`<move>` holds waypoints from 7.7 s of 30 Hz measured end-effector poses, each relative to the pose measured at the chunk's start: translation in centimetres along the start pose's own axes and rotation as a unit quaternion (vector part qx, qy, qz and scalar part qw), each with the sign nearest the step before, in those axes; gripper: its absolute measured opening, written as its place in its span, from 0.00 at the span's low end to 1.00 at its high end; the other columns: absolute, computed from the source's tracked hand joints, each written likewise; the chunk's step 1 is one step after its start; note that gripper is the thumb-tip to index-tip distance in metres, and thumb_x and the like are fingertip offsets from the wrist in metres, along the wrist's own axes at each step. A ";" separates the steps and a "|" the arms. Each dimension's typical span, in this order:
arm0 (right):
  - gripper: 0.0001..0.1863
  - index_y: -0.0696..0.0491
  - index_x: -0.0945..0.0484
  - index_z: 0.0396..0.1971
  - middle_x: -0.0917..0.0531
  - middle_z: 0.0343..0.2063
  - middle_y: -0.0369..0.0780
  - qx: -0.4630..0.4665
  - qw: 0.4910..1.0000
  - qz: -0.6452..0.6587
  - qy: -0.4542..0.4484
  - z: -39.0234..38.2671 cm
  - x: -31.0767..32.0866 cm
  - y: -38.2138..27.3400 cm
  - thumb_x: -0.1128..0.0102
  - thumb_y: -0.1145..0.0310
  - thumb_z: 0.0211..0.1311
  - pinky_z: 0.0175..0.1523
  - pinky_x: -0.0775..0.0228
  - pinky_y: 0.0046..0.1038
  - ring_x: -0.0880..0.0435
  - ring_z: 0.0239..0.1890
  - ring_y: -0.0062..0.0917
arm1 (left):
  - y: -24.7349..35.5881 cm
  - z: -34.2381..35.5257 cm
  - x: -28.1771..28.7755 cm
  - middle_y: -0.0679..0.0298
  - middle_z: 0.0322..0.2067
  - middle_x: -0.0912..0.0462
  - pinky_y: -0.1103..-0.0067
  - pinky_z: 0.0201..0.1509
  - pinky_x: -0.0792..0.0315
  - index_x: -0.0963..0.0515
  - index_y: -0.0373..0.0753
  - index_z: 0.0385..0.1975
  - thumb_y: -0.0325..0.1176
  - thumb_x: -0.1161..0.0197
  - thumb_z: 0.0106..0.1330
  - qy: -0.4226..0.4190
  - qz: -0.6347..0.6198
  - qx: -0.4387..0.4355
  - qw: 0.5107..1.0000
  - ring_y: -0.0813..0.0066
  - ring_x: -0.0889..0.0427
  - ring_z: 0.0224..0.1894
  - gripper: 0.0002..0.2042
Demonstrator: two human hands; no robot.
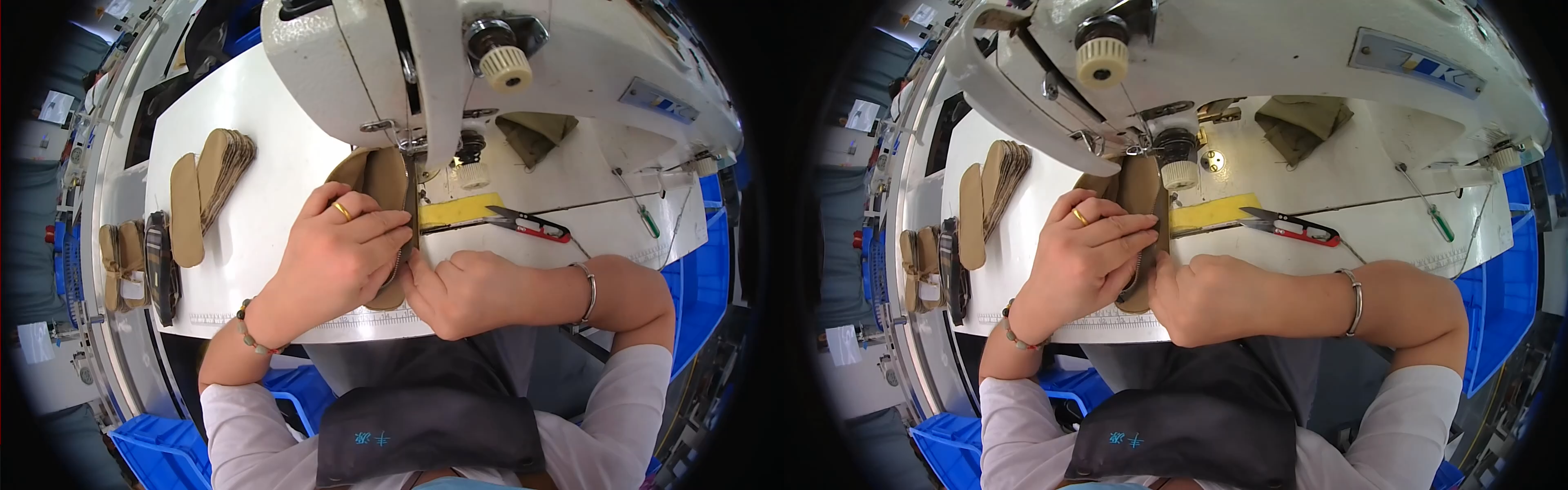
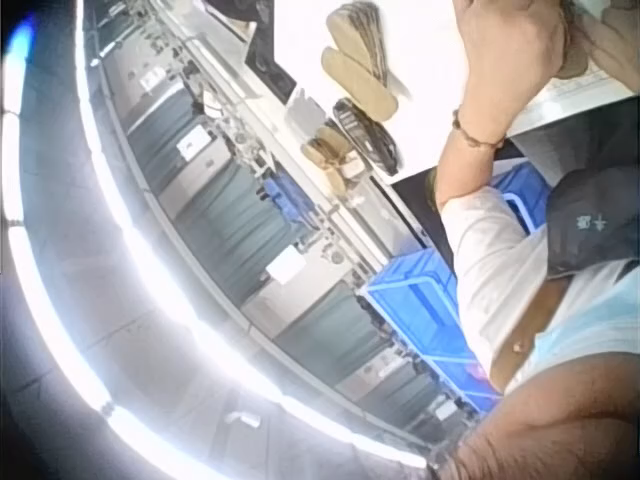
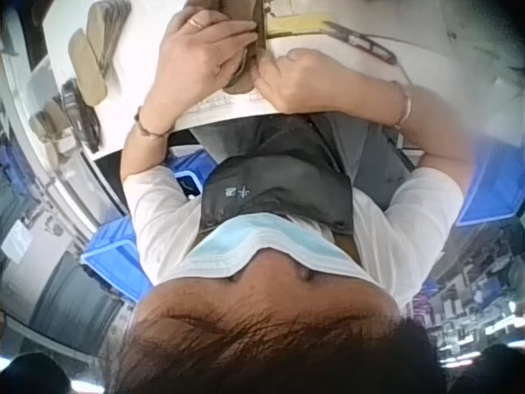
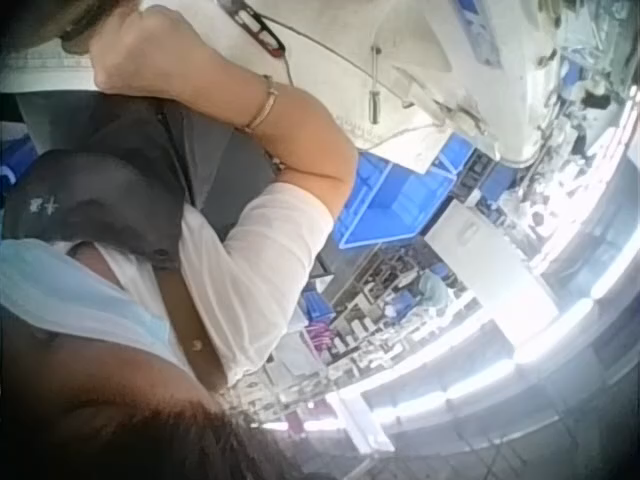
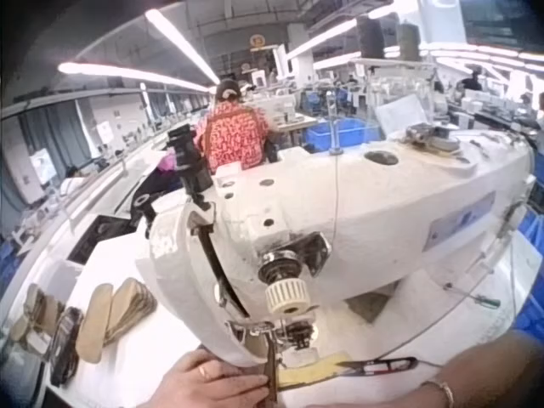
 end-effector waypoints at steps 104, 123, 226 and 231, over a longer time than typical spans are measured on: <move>0.13 0.57 0.15 0.35 0.27 0.23 0.34 -0.183 0.974 0.027 -0.131 -1.3 -0.8 3.7 0.37 0.69 0.49 0.27 0.30 0.25 0.22 0.25 0.22 | 1.7 -0.8 -2.4 0.74 0.44 0.17 0.34 0.74 0.57 0.14 0.44 0.34 0.30 0.31 0.53 0.033 0.203 0.023 0.978 0.69 0.23 0.60 0.09; 0.09 0.55 0.18 0.29 0.24 0.24 0.34 -0.153 0.977 0.088 -0.120 -1.4 -1.2 3.2 0.38 0.69 0.45 0.29 0.29 0.26 0.22 0.25 0.23 | 2.9 -0.6 -3.3 0.67 0.45 0.16 0.37 0.74 0.52 0.13 0.41 0.36 0.32 0.33 0.53 0.030 0.199 -0.009 0.980 0.66 0.23 0.62 0.11; 0.05 0.55 0.21 0.30 0.18 0.24 0.37 -0.233 0.966 0.090 -0.071 -1.0 -2.3 8.1 0.38 0.72 0.52 0.29 0.23 0.31 0.13 0.28 0.29 | -3.4 1.1 -3.1 0.63 0.42 0.20 0.70 0.46 0.21 0.13 0.40 0.43 0.17 0.33 0.48 0.046 -0.065 0.117 0.990 0.59 0.22 0.48 0.20; 0.04 0.55 0.21 0.30 0.18 0.23 0.37 -0.241 0.963 0.098 -0.072 -0.9 -2.5 8.2 0.38 0.73 0.53 0.29 0.23 0.32 0.13 0.27 0.30 | -3.5 1.3 -2.6 0.65 0.39 0.19 0.71 0.44 0.22 0.12 0.39 0.42 0.17 0.33 0.50 0.038 -0.060 0.111 0.991 0.62 0.22 0.43 0.18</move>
Point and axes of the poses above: each hand's wrist, its own z-axis towards the middle knuckle, its own x-axis out of the back of the hand, y = z × x, the point moved 9 cm from there along z, towards the middle knuckle
